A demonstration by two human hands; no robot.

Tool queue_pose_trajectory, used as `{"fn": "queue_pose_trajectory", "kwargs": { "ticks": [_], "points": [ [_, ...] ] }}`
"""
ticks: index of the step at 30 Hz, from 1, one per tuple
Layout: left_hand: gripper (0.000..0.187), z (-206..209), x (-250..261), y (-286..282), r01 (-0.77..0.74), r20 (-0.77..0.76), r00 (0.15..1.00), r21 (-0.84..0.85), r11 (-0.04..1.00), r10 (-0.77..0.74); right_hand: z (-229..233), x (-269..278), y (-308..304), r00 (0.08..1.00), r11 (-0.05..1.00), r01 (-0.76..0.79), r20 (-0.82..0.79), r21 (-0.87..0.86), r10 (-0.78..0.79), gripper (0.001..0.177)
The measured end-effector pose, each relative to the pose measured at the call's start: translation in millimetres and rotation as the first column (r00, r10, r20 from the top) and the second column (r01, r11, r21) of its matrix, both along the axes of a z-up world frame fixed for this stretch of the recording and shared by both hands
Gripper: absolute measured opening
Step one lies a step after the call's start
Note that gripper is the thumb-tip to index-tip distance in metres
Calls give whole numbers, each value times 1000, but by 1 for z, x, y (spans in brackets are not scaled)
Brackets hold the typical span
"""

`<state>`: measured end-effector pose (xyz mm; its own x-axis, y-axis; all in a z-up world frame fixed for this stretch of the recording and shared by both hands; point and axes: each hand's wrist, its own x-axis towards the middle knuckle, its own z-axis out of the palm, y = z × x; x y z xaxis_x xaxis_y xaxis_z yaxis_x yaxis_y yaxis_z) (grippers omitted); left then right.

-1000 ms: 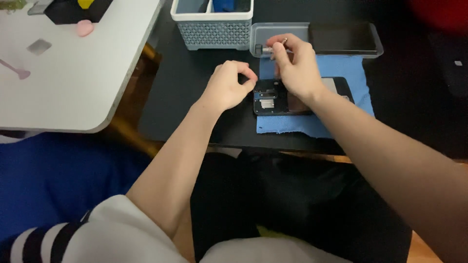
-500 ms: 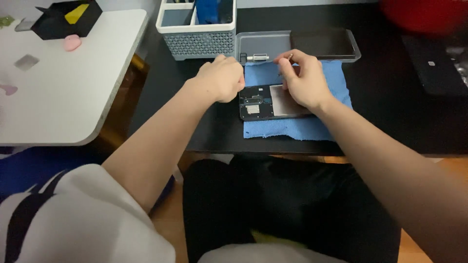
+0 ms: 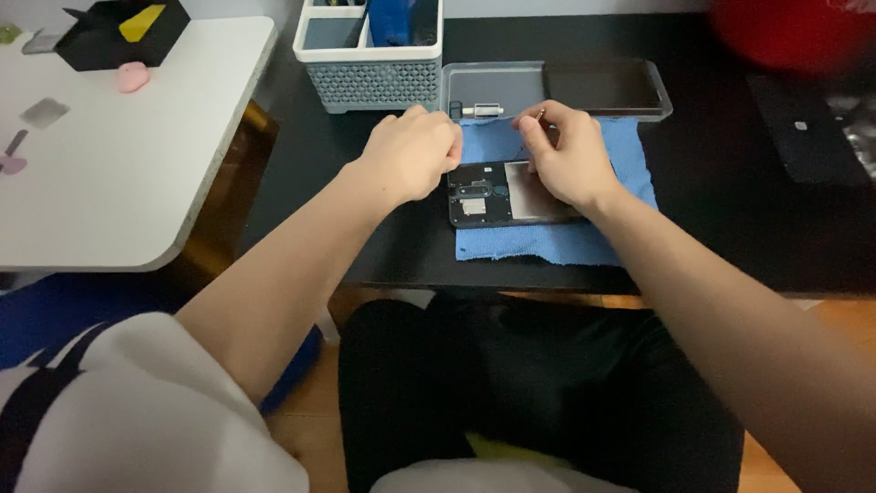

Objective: Disassembling a smartphone and organizing the internal components into a metal tray on a workbench.

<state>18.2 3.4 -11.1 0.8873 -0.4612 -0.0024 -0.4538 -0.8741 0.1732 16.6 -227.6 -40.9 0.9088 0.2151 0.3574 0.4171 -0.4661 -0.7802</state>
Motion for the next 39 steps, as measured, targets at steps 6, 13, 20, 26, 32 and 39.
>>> {"fn": "queue_pose_trajectory", "kwargs": {
  "ticks": [6,13,20,26,32,39],
  "points": [
    [12,9,-11,-4,-153,52,987,9,988,152,3,-1,1,999,999,31,-7,-28,-31,23],
    [17,6,-20,-14,-154,102,980,-155,976,171,2,1,2,999,997,48,2,-56,-48,24],
    [27,6,-36,-11,-180,131,970,-177,968,205,1,0,4,995,994,96,-17,-60,-98,21],
    [24,8,-46,-13,-219,108,964,-197,956,243,7,-6,7,993,993,115,-18,-40,-116,20],
    [22,0,-43,-13,-221,133,960,-191,956,248,-8,5,3,991,991,133,10,-28,-133,19],
    [15,-4,-37,-15,-202,144,965,-126,971,219,4,-2,8,985,984,166,-29,-67,-168,19]
  ]
}}
